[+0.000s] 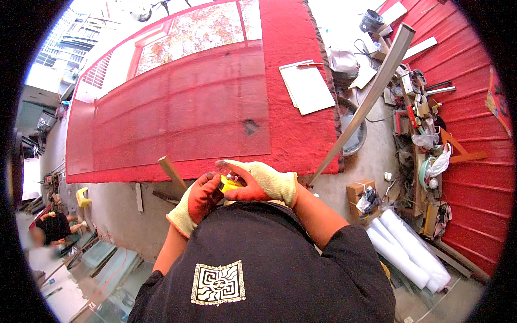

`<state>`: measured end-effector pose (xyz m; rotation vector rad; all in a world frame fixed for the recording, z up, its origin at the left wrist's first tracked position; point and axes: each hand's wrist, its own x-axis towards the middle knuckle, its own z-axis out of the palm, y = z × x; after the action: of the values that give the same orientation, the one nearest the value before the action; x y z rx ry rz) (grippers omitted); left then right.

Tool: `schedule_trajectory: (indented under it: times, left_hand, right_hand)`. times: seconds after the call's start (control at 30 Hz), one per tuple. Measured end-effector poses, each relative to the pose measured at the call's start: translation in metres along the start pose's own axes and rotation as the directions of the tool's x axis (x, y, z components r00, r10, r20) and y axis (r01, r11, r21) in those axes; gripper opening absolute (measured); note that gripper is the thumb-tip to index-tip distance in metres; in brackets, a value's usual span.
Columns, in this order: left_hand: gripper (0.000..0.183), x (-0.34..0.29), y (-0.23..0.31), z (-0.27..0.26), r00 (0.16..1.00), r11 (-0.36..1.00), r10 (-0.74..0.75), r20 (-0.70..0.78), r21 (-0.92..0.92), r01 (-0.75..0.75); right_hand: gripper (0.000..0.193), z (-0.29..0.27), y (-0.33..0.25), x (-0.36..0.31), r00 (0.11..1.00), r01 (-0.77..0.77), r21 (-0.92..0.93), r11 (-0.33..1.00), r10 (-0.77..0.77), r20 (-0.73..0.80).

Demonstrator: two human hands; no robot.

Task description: The person measures a large pane of glass on a red table using a tape measure, marks the glass with a pen using a wooden straightedge, and then moves the straightedge aside to prepare for cutting.

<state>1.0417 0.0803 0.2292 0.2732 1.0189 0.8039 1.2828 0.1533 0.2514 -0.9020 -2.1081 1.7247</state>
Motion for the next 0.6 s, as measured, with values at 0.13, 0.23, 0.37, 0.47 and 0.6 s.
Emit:
schedule_trajectory:
  times: [0.13,0.23,0.37,0.47,0.6]
  left_hand:
    - [0.022,-0.006,-0.004,0.004,0.994,0.992,0.069,-0.081,0.11,-0.06]
    - [0.023,-0.004,-0.012,-0.002,0.965,0.933,0.216,-0.152,0.325,-0.157]
    - [0.022,-0.007,-0.017,0.006,0.908,0.875,0.368,-0.203,0.407,-0.264]
    - [0.022,-0.011,-0.015,0.015,0.862,0.816,0.464,-0.203,0.476,-0.328]
    - [0.022,-0.01,-0.011,0.017,0.848,0.747,0.525,-0.077,0.519,-0.415]
  right_hand:
    - [0.079,0.007,0.015,-0.003,0.999,0.036,0.131,0.991,-0.04,0.027]
    - [0.073,0.02,0.024,-0.001,0.999,-0.002,0.3,0.954,-0.01,0.04]
    - [0.062,0.029,0.026,0.004,0.995,-0.092,0.457,0.885,0.071,0.064]
    - [0.056,0.035,0.035,0.012,0.996,-0.047,0.473,0.88,0.078,-0.047]
    - [0.063,0.026,0.008,0.019,0.98,-0.157,0.321,0.934,0.187,-0.065]
